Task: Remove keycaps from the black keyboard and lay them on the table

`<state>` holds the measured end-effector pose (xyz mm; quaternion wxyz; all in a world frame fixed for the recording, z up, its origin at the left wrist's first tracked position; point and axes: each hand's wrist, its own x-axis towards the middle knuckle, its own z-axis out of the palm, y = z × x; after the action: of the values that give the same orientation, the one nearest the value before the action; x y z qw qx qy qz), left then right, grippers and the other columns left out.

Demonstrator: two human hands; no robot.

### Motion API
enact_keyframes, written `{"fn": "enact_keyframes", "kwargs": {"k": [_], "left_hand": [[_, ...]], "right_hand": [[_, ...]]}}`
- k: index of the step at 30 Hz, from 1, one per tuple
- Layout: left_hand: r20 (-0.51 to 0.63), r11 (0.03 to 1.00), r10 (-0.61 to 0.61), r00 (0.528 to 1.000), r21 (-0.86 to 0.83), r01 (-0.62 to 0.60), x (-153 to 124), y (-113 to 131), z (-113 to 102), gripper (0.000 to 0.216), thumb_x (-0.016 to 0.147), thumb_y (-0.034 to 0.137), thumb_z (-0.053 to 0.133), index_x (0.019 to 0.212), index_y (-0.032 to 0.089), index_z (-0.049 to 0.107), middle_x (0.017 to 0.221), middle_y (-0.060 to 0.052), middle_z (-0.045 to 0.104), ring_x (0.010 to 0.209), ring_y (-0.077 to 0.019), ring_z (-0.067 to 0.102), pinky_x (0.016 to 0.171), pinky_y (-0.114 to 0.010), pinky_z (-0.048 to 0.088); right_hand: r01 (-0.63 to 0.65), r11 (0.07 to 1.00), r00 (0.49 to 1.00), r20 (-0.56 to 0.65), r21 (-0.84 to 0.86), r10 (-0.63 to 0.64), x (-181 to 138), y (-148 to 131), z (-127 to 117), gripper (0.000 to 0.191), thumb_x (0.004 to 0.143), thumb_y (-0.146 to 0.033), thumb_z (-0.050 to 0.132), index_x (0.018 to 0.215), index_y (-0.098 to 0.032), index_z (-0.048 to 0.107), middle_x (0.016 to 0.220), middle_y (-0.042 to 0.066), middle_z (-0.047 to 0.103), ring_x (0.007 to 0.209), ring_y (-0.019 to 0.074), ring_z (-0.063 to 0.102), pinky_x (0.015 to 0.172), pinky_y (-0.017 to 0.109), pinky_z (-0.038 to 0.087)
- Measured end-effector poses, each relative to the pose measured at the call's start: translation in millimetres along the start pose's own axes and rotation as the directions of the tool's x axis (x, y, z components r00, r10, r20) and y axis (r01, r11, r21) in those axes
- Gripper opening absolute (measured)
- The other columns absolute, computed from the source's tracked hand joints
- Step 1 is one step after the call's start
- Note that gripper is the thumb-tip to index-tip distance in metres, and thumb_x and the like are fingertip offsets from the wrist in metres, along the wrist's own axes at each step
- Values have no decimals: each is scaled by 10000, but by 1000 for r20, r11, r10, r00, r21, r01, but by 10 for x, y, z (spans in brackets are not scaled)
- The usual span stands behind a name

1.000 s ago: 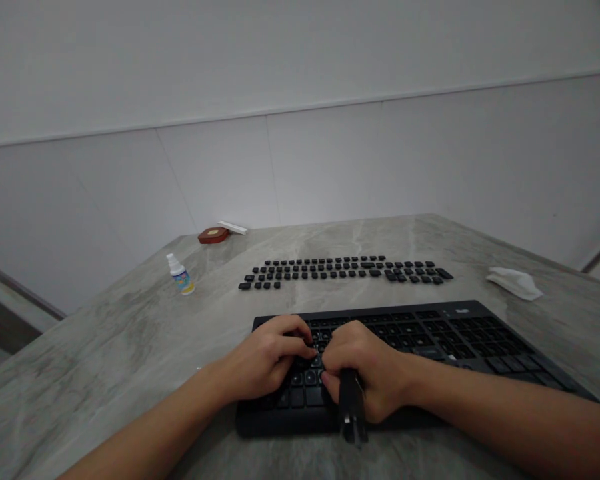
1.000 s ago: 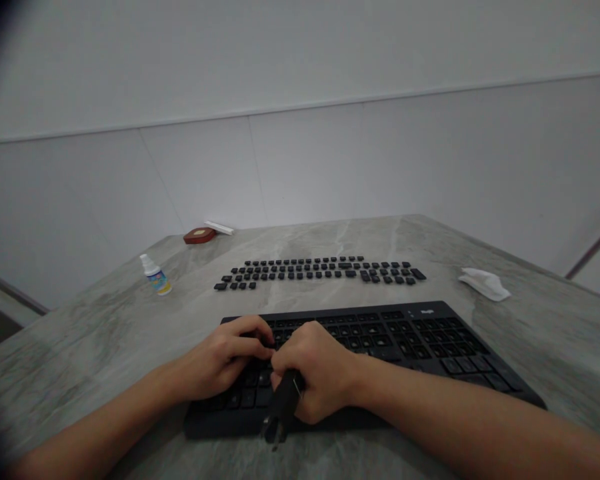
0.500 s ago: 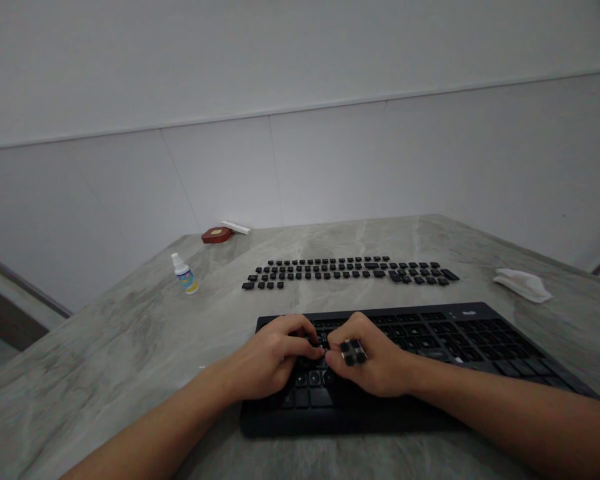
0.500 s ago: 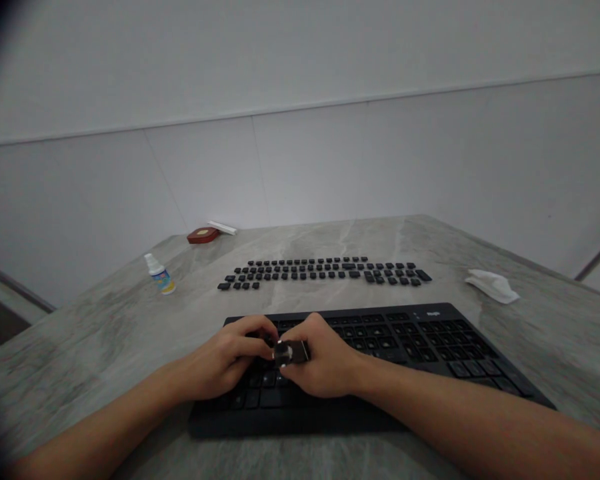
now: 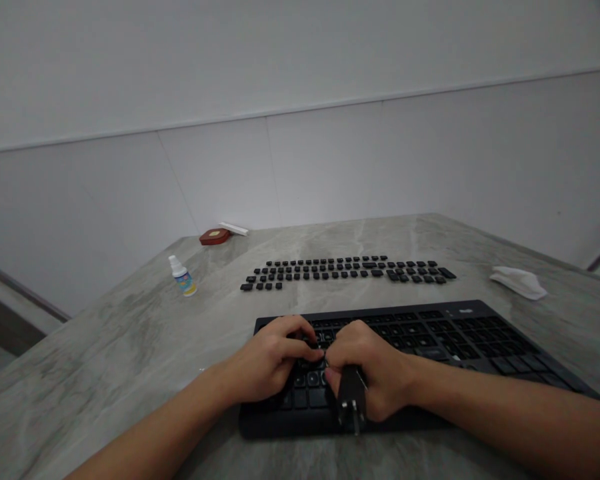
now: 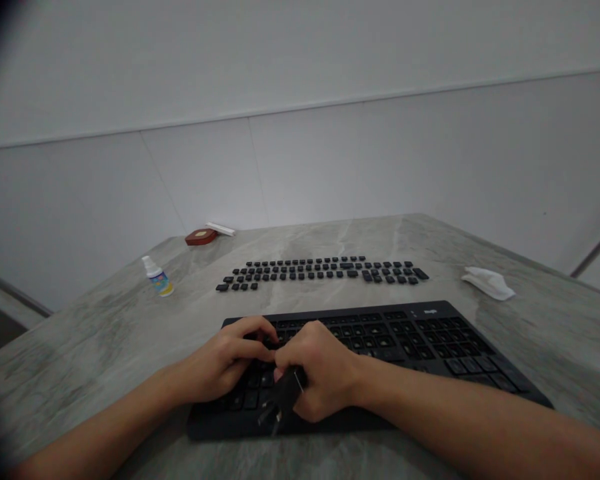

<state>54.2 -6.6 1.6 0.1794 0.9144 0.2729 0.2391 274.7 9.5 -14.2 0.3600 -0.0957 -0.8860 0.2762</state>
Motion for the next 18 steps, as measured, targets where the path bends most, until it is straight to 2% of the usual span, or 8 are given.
{"fn": "enact_keyframes", "kwargs": {"k": [2, 5, 8, 11, 15, 18], "left_hand": [[-9, 1000, -1, 1000, -2, 1, -7, -5, 11, 389, 818, -28, 437, 994, 167, 724, 1096, -98, 623, 1016, -212, 605, 896, -373, 519], [-29, 1000, 19, 999, 6, -19, -15, -3, 30, 375, 824, -26, 426, 1031, 154, 682, 1081, -101, 629, 1003, -211, 604, 888, -371, 519], [-67, 1000, 10, 998, 10, -10, -14, 9, 39, 352, 851, -12, 407, 1099, 134, 609, 1024, -101, 636, 948, -205, 599, 854, -366, 525], [-74, 999, 40, 996, 19, -39, -9, 14, 33, 371, 853, -12, 396, 1123, 141, 599, 1038, -103, 636, 959, -206, 594, 847, -361, 523], [-33, 989, 129, 991, 70, -127, -1, 9, 22, 425, 827, -25, 401, 1097, 170, 665, 1061, -97, 652, 995, -215, 599, 880, -381, 510], [-21, 989, 115, 993, 93, -113, -1, 1, 28, 455, 810, -27, 403, 1083, 184, 700, 1068, -97, 650, 999, -221, 603, 874, -388, 513]], "right_hand": [[-32, 999, 999, 0, 32, 32, -2, 4, -1, 151, 631, -130, 500, 536, -197, 403, 475, -68, 379, 419, 71, 339, 450, 215, 266], [-175, 979, 984, 2, 106, 176, 21, -13, -15, 234, 664, -128, 521, 511, -192, 357, 473, -82, 306, 415, 54, 263, 427, 202, 229], [-362, 911, 926, -37, 199, 376, 67, -36, -19, 313, 712, -162, 529, 500, -197, 302, 486, -83, 245, 449, 56, 216, 423, 199, 211], [-464, 830, 864, -48, 309, 501, 112, -37, -6, 319, 736, -239, 536, 508, -201, 317, 495, -76, 252, 474, 66, 232, 425, 204, 210], [-469, 805, 850, -63, 365, 523, 128, -28, 18, 289, 735, -274, 525, 517, -197, 352, 504, -66, 279, 486, 73, 254, 435, 202, 225], [-409, 868, 889, -91, 282, 449, 91, -38, 30, 263, 723, -222, 506, 511, -196, 353, 505, -65, 290, 469, 70, 262, 425, 201, 222]]}}
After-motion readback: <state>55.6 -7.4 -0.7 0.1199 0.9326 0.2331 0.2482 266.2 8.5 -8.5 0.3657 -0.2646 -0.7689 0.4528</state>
